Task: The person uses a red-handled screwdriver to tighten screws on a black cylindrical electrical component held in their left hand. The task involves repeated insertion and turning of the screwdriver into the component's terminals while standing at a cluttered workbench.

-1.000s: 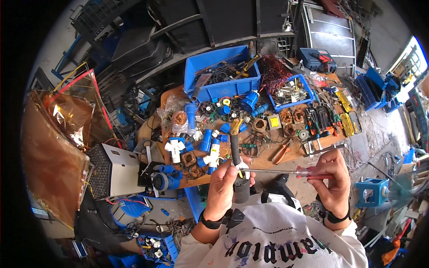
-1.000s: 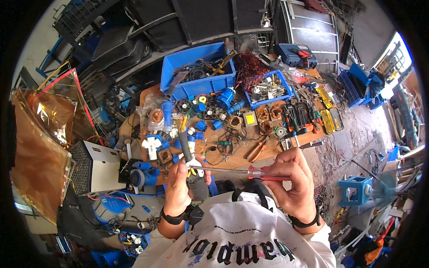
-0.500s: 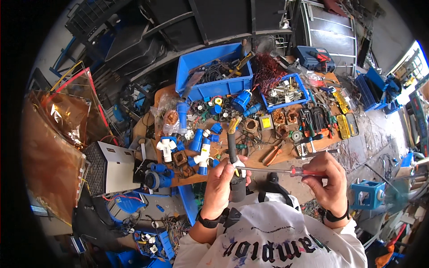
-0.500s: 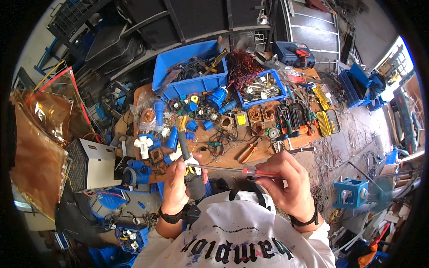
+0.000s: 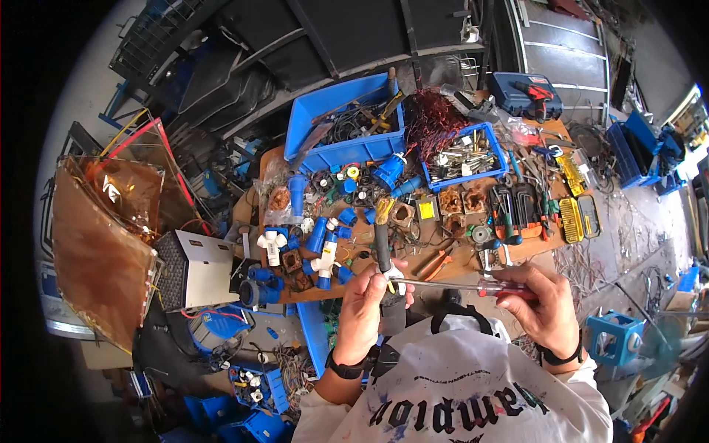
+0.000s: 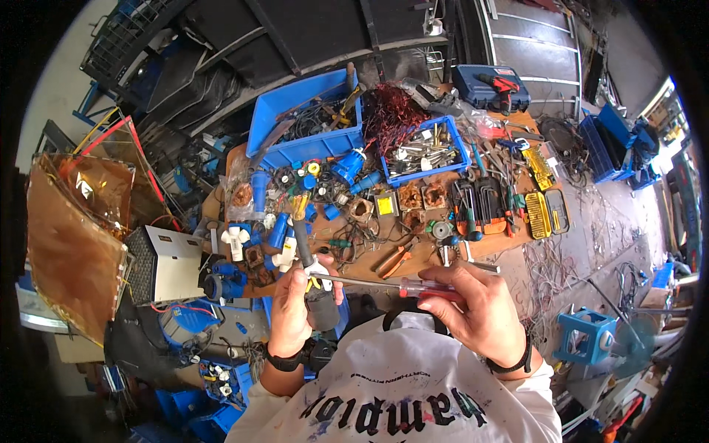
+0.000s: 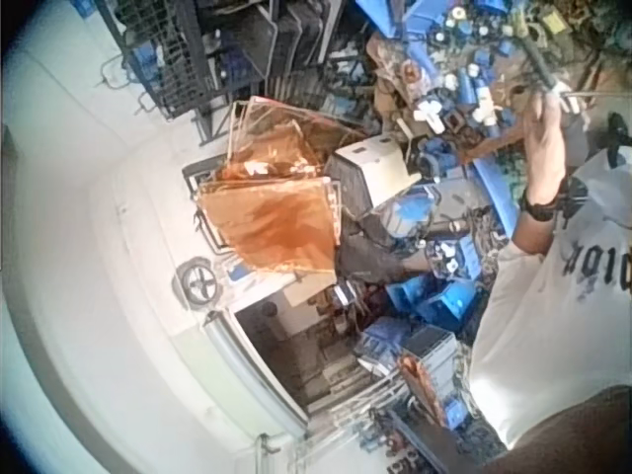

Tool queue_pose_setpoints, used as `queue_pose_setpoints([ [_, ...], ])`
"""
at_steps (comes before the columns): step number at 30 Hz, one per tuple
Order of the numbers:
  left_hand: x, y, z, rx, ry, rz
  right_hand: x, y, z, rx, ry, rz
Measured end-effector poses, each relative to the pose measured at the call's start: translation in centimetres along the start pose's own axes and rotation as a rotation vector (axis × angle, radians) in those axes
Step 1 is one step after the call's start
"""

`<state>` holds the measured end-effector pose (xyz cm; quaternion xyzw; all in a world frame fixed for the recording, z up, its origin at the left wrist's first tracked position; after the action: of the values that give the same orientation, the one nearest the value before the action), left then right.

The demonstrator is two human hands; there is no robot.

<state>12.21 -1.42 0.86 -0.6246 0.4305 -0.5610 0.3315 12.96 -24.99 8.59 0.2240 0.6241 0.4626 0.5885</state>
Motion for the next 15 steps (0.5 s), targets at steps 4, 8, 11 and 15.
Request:
queue_pose_setpoints([
  [4,2.2,1.5,0.3,0.005,-0.056,0.057,-2.8,-1.3,0.2,-0.111,-0.022,0.026],
  [8,4.1,2.0,0.6,-0.009,-0.083,0.075,-4.4,-2.2,0.0,-0.227,-0.099,0.011],
  [11,5.0,1.9,0.8,-0.006,-0.077,0.093,-5.0,-2.8,-0.1,-0.24,-0.079,0.039],
  [15,5.4,1.9,0.6,0.005,-0.104,0.075,-5.5,-2.3,0.5,-0.146,0.055,0.018],
])
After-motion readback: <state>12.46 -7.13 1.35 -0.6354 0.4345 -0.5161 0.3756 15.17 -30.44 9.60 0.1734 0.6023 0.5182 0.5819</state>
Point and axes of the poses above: each hand's wrist, its own z-axis towards the middle knuckle, its own x-axis out of the palm, y = z × x, the point moved 7 cm from there along z, towards the middle knuckle, and after that the axes turned 1 degree about x, right-handed, at the moved point
